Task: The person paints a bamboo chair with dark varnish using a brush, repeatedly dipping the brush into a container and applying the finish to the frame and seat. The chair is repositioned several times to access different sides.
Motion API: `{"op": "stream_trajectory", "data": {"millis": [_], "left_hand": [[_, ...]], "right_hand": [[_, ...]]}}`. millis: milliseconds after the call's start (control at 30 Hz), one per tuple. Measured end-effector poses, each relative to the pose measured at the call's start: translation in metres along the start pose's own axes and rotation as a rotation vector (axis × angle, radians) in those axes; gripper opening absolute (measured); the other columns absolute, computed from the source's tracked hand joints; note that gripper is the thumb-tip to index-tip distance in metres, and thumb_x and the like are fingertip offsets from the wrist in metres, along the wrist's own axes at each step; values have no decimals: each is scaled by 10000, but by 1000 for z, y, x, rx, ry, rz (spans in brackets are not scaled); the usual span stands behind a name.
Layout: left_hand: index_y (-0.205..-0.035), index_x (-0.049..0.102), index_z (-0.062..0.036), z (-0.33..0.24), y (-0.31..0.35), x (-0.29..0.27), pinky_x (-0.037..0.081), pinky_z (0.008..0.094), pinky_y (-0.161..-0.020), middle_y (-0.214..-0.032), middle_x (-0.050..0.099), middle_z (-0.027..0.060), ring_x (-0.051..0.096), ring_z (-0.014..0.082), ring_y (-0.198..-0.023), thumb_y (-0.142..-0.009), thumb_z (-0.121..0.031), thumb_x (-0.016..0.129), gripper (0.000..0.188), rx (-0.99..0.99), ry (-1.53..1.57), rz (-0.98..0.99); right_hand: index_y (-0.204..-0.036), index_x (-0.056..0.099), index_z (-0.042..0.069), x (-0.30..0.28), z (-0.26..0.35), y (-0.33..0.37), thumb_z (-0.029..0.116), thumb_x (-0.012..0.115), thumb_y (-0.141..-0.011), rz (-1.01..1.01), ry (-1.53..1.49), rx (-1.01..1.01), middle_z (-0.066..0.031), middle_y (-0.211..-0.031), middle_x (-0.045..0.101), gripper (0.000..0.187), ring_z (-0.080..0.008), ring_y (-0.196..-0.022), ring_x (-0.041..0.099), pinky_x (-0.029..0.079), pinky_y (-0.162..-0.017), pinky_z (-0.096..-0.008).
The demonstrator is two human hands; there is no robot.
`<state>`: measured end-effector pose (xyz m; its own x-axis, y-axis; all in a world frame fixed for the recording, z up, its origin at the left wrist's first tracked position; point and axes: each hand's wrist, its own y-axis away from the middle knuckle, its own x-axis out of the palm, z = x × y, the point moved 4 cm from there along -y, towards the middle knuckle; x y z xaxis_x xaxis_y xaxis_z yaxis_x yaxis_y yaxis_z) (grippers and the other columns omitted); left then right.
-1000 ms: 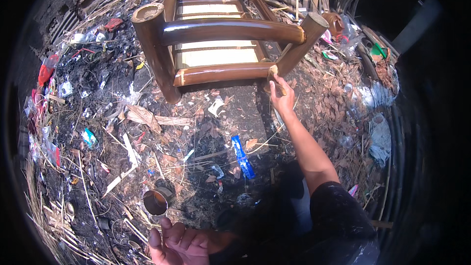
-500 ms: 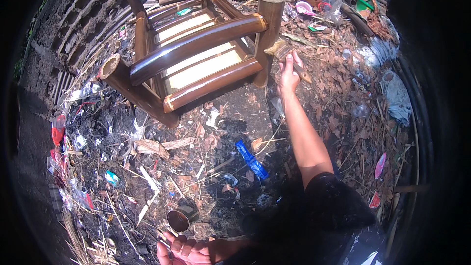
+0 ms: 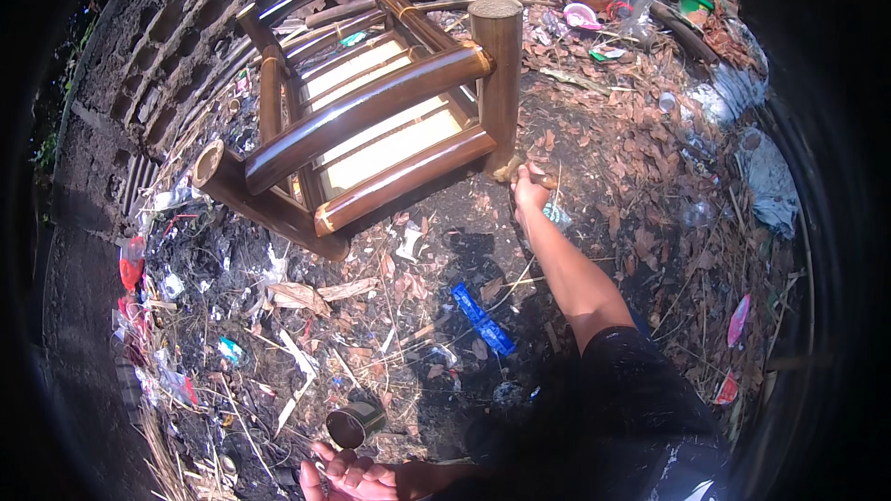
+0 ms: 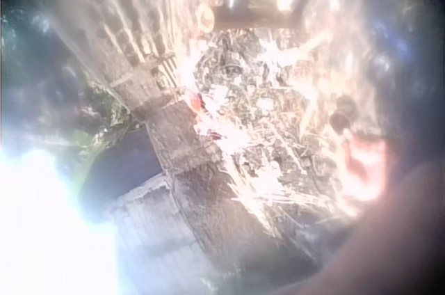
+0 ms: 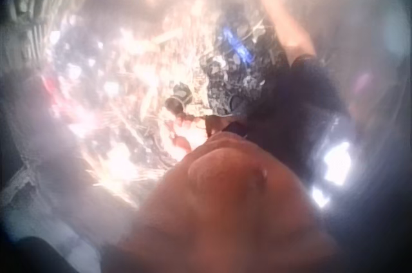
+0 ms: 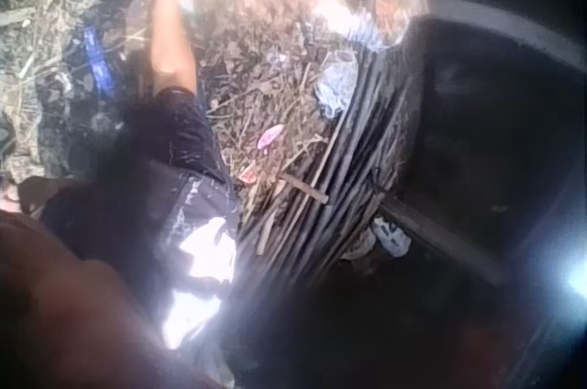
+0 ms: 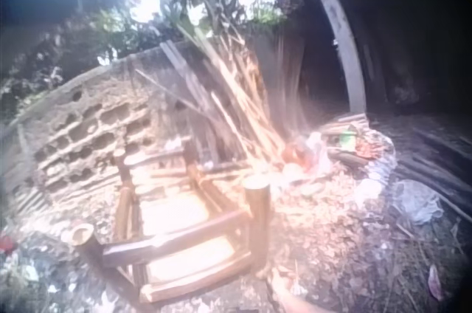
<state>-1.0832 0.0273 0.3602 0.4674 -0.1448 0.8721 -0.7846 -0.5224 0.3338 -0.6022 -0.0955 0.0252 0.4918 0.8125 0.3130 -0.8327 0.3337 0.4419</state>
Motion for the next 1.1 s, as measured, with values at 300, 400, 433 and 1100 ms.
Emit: {"op": "stream_trajectory", "data": {"millis": [300, 400, 433, 1100], "left_hand": [[-1180, 640, -84, 47, -30, 10, 478, 415, -903, -885, 654, 16, 612, 173, -843, -963, -321, 604, 323, -103, -51, -194], [-1058, 656, -144, 83, -58, 25, 478, 412, -840, -768, 600, -22, 568, 165, -737, -925, -358, 625, 254, -229, -181, -461], [-1066, 644, -153, 90, -65, 23, 483, 410, -844, -791, 603, -22, 566, 161, -738, -926, -359, 628, 249, -262, -198, -529], [-1265, 488, -121, 115, -205, 160, 514, 287, -619, -967, 632, 74, 549, 152, -649, -954, -361, 601, 409, 5, -310, -751]], "right_hand": [[-1153, 655, 39, -20, 46, 17, 209, 687, -952, 344, 293, 101, -78, -969, 686, 265, -156, -716, 662, 567, -577, -274], [-1126, 653, 76, -94, 102, 20, 261, 695, -954, 257, 307, 101, -58, -948, 676, 256, -137, -720, 652, 557, -577, -262], [-1108, 652, 89, -121, 115, 32, 281, 701, -952, 207, 319, 155, -48, -929, 668, 252, -127, -716, 644, 552, -576, -256], [-952, 653, 4, -211, 576, 125, 177, 686, -925, 289, 1215, -321, -94, -893, 677, 179, -193, -843, 651, 508, -799, -343]]}}
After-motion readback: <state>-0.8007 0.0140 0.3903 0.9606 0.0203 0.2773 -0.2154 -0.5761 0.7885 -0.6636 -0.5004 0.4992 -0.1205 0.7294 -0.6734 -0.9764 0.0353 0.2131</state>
